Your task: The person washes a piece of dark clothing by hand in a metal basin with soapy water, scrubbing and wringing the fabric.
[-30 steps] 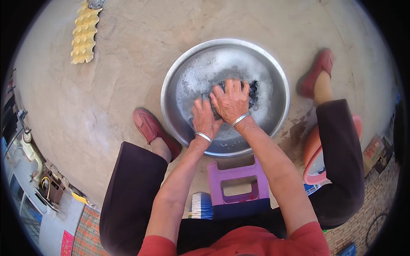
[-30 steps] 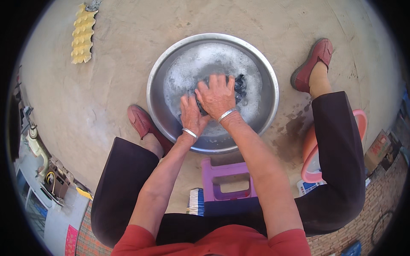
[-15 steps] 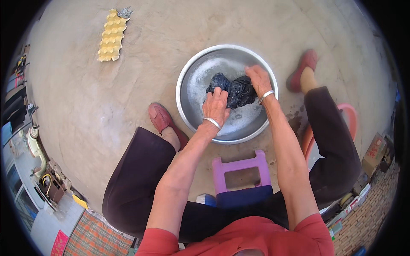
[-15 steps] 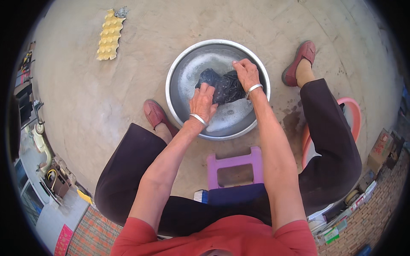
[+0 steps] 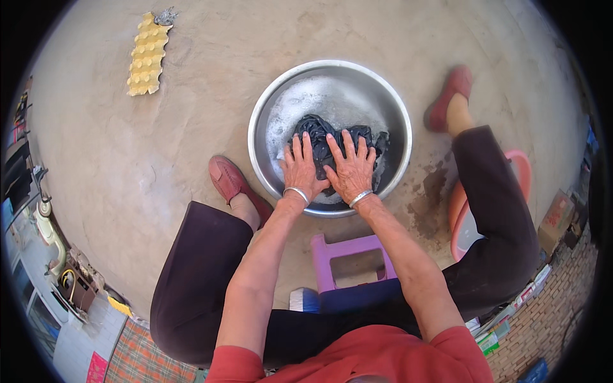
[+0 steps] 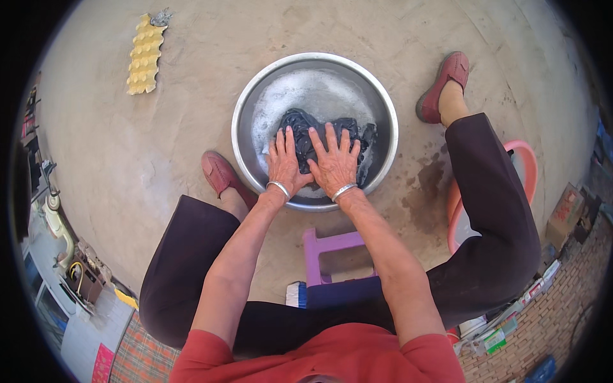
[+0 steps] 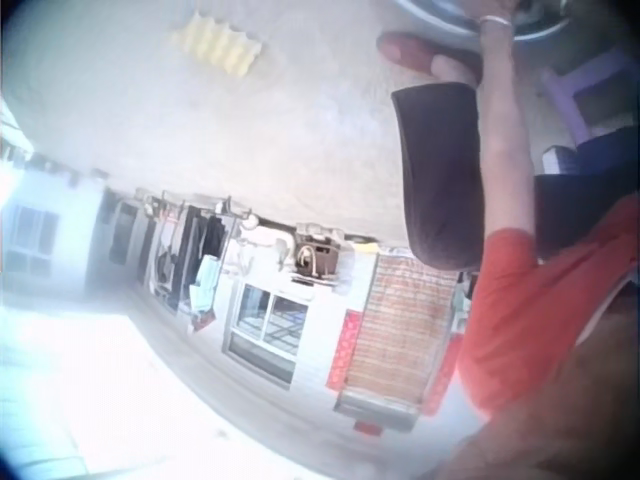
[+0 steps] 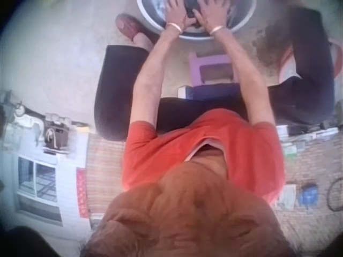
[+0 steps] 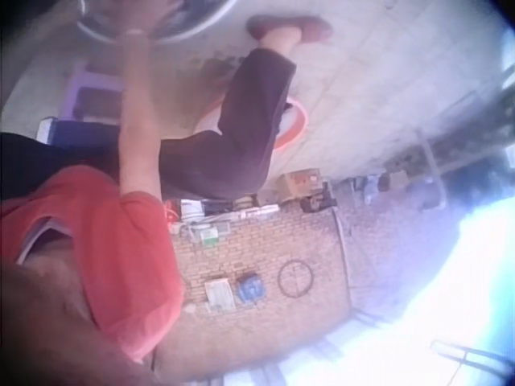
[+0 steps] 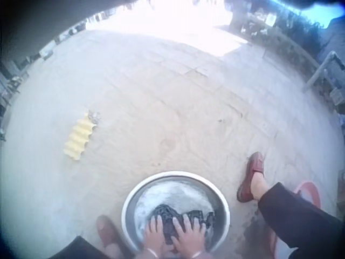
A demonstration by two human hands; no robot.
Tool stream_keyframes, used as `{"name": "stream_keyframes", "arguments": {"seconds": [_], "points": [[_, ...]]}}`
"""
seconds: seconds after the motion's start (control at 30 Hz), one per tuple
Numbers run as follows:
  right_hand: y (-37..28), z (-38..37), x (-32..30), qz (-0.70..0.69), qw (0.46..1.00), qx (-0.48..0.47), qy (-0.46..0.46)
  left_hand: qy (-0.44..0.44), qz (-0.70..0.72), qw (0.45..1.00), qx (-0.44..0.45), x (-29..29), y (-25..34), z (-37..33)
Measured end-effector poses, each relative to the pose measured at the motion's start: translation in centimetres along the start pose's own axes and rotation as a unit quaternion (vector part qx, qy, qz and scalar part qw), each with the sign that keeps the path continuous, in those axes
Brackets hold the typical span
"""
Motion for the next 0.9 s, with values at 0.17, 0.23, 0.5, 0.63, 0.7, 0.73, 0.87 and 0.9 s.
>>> {"name": "stream_keyframes", "arguments": {"seconds": [0.17, 0.23, 0.5, 0.63, 0.7, 0.73, 0.87, 0.9], "points": [[-0.8, -3.8, 1.9, 0.077, 0.991, -0.103, 0.047, 0.038, 0.064, 0.997, 0.005, 1.4, -1.5, -2.0], [-0.1, -5.1, 2.3, 0.110, 0.980, -0.162, 0.029, -0.015, 0.107, 0.994, -0.037, 1.6, -1.3, -2.8], [1.6, -13.3, -0.2, -0.030, 0.960, -0.118, -0.251, -0.035, 0.429, 0.895, -0.117, -1.0, -2.5, -6.9], [4.8, -12.1, -1.3, -0.210, 0.969, 0.012, -0.131, 0.010, 0.455, 0.879, -0.145, -1.2, -3.9, -7.1], [6.5, -9.1, -2.7, -0.237, 0.969, 0.065, -0.003, 0.041, 0.427, 0.892, -0.143, -1.2, -3.7, -6.4], [7.5, -7.6, -2.3, -0.222, 0.968, 0.115, -0.014, 0.022, 0.425, 0.894, -0.140, -1.1, -3.3, -5.9], [6.4, -2.6, -2.2, -0.233, 0.942, 0.242, 0.017, 0.036, 0.477, 0.868, -0.132, 0.6, -4.2, -3.8], [6.0, -1.7, -2.4, -0.228, 0.941, 0.250, 0.026, 0.045, 0.498, 0.856, -0.130, 1.1, -4.4, -3.3]]}}
Point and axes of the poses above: each hand's wrist, its own z-axis away from the middle knuckle, its own x-axis out of the palm, y = z × x, the point moved 6 cm from there along -z, towards the middle knuckle, and after that the axes turned 2 degrees about -y, right-handed, at the moved point
